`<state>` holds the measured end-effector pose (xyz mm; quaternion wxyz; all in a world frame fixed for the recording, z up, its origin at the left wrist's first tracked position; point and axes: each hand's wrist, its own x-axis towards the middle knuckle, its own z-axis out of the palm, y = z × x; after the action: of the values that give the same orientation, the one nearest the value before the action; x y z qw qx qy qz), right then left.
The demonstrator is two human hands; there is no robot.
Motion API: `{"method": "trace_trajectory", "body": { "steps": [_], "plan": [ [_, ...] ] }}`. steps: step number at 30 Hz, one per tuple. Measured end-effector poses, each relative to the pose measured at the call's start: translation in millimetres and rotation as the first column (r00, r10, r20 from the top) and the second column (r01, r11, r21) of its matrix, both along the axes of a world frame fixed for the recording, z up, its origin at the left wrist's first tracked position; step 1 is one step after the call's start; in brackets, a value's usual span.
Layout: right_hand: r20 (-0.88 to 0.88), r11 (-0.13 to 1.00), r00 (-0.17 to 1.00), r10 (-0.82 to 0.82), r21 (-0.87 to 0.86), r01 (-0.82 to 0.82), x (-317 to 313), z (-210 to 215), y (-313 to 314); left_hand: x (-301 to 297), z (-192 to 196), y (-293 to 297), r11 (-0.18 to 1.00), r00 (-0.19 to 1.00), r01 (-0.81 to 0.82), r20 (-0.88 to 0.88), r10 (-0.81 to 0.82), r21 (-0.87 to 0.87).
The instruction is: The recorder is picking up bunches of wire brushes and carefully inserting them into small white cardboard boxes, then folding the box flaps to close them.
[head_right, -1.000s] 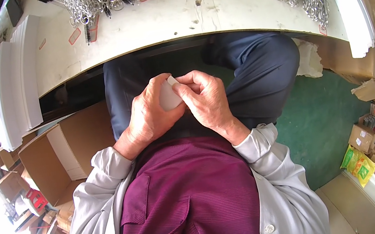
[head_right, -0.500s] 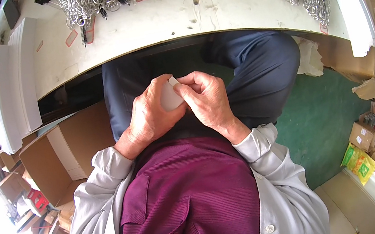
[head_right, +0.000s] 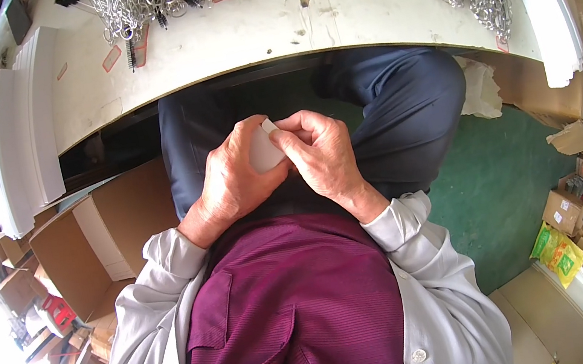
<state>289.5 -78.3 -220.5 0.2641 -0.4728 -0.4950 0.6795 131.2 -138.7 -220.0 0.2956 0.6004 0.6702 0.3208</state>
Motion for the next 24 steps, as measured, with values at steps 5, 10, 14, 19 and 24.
{"method": "trace_trajectory", "body": {
  "steps": [5, 10, 14, 19, 24],
  "plan": [
    [0.003, 1.0, 1.0, 0.003, 0.01, -0.003, 0.0, -0.2, -0.3, 0.4, 0.1, -1.0, 1.0, 1.0, -0.003, 0.003, 0.003, 0.015],
    [-0.007, 0.999, 1.0, 0.019, 0.031, -0.018, -0.4, -1.3, -0.4, 0.2, -1.9, -2.2, 0.999, 1.0, -0.016, 0.007, 0.016, 0.03],
    [-0.026, 1.0, 1.0, 0.003, 0.0, -0.003, -0.1, -2.1, -0.5, 0.7, -2.4, -1.8, 0.999, 1.0, -0.018, 0.022, 0.017, 0.038],
    [-0.008, 1.0, 1.0, 0.014, 0.01, -0.013, -0.5, -2.5, 0.3, 0.4, -1.7, -1.1, 1.0, 1.0, -0.022, -0.005, 0.022, 0.003],
    [-0.005, 1.0, 1.0, 0.017, 0.013, -0.017, -0.1, -4.3, 1.5, -0.1, -0.6, 0.6, 1.0, 1.0, -0.012, 0.005, 0.012, -0.007]
  ]
}}
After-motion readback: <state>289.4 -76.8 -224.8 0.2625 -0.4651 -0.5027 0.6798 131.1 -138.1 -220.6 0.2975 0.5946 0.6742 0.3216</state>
